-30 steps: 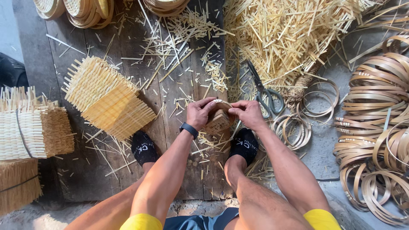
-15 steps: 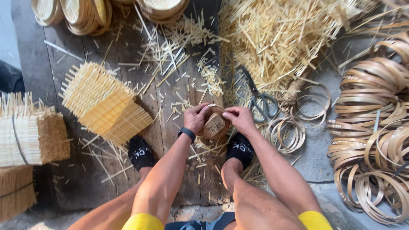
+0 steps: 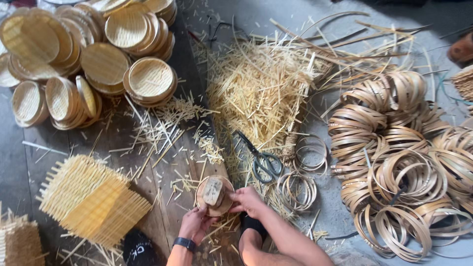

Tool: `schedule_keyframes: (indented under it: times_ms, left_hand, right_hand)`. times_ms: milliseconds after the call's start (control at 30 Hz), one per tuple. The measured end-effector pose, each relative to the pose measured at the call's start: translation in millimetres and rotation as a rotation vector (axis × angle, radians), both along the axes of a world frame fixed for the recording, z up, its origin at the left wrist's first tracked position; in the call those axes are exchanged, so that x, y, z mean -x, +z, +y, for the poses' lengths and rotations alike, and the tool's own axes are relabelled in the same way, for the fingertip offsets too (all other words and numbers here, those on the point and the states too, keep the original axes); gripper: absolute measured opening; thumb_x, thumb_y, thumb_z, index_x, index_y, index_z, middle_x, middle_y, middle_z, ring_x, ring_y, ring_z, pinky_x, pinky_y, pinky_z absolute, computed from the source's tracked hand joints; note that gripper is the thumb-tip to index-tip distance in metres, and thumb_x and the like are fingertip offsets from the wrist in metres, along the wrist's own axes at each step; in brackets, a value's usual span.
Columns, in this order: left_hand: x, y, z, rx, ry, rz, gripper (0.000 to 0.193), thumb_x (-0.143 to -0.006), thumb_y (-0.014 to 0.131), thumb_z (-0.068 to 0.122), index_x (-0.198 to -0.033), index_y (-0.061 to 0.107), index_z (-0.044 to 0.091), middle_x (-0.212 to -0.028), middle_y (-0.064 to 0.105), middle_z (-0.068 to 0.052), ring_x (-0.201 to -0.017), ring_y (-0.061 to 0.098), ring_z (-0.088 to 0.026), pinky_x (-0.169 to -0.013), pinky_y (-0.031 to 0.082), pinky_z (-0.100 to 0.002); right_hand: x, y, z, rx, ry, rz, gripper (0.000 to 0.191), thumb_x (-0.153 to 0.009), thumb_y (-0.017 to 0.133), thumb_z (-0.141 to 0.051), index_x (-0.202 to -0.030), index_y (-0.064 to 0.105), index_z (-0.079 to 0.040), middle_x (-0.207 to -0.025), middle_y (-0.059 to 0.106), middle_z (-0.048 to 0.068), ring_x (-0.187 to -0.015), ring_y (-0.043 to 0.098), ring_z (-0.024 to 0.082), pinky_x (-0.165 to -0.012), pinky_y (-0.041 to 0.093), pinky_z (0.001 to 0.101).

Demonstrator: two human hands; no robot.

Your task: The person sits on a wooden platform assembling woven bamboo basket panels. They press a woven bamboo mat into a round bamboo rim, trim protruding bamboo strips with scissors, and set finished pieces aside with other completed baskets.

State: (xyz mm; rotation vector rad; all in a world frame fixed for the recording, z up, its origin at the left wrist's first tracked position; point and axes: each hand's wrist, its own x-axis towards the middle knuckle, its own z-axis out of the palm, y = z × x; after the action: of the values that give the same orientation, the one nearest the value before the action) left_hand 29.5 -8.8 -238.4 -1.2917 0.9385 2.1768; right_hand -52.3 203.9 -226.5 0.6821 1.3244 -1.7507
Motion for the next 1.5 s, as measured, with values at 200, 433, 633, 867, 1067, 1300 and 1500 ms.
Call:
schedule_keyframes:
  times_ms: [200, 433, 633, 867, 1067, 1300, 1500]
  left_hand:
    - [3.6, -10.6, 10.6, 0.144, 0.001, -0.121, 0.022, -0.102, 0.052, 0.011, -0.114, 0.065, -0.002, -0.094, 0.072, -0.013, -0.076, 0.070, -0.027, -0.066, 0.062, -0.041]
    - [5.5, 1.2, 9.3, 0.244, -0.079, -0.098, 0.024, -0.103, 0.054, 0.013, -0.115, 0.068, -0.002, -0.096, 0.073, -0.015, -0.078, 0.072, -0.026, -0.068, 0.062, -0.041]
    - [25.9, 24.0, -19.3, 0.838, -0.482, 0.334, 0.037, -0.093, 0.068, 0.027, -0.123, 0.076, 0.007, -0.097, 0.079, -0.011, -0.085, 0.073, -0.019, -0.073, 0.060, -0.032]
    - [42.4, 10.9, 27.8, 0.827, -0.172, 0.497, 0.046, -0.100, 0.062, 0.040, -0.130, 0.073, 0.007, -0.111, 0.073, -0.013, -0.098, 0.067, -0.017, -0.083, 0.056, -0.031]
    - [57.6, 15.5, 41.2, 0.947, -0.162, 0.556, 0.044, -0.100, 0.060, 0.039, -0.128, 0.070, 0.007, -0.113, 0.079, -0.013, -0.102, 0.072, -0.015, -0.088, 0.056, -0.030]
    - [78.6, 46.8, 32.1, 1.043, -0.299, 0.472, 0.040, -0.098, 0.062, 0.042, -0.119, 0.076, 0.011, -0.083, 0.078, -0.015, -0.080, 0.076, -0.015, -0.072, 0.057, -0.032]
    - [81.8, 44.4, 20.6, 0.937, -0.298, 0.558, 0.043, -0.096, 0.061, 0.046, -0.114, 0.077, 0.010, -0.077, 0.078, -0.011, -0.068, 0.073, -0.011, -0.065, 0.058, -0.032]
  right_hand:
    - [-13.4, -3.1, -14.2, -0.257, 0.054, 0.098, 0.025, -0.090, 0.076, -0.014, -0.085, 0.064, 0.008, -0.082, 0.070, 0.017, -0.065, 0.074, 0.030, -0.050, 0.064, 0.0409]
    - [-11.4, 8.2, -7.4, -0.382, 0.252, 0.192, 0.024, -0.092, 0.071, -0.016, -0.082, 0.065, 0.005, -0.075, 0.071, 0.020, -0.057, 0.073, 0.028, -0.043, 0.059, 0.0375]
    - [2.5, 52.8, -3.6, -0.270, 0.432, 0.350, 0.048, -0.089, 0.074, -0.042, -0.112, 0.054, -0.004, -0.089, 0.068, 0.014, -0.065, 0.071, 0.018, -0.050, 0.062, 0.0341]
    - [15.9, 33.9, -20.1, -0.558, 0.489, 0.678, 0.096, -0.067, 0.097, -0.054, -0.119, 0.050, 0.011, -0.103, 0.065, 0.019, -0.091, 0.069, 0.025, -0.075, 0.056, 0.0288]
    - [8.7, 5.5, -34.3, -0.563, 0.309, 0.434, 0.071, -0.067, 0.083, -0.047, -0.105, 0.053, 0.005, -0.088, 0.067, 0.014, -0.075, 0.068, 0.023, -0.066, 0.056, 0.0364]
    - [1.3, -5.5, -41.6, -0.363, 0.049, 0.621, 0.056, -0.072, 0.084, -0.040, -0.100, 0.053, -0.002, -0.087, 0.063, 0.008, -0.073, 0.061, 0.014, -0.063, 0.053, 0.0297]
    - [2.8, 17.8, -47.9, -0.231, 0.012, 0.406, 0.056, -0.070, 0.083, -0.039, -0.099, 0.049, -0.004, -0.079, 0.058, 0.006, -0.060, 0.055, 0.014, -0.050, 0.045, 0.0314]
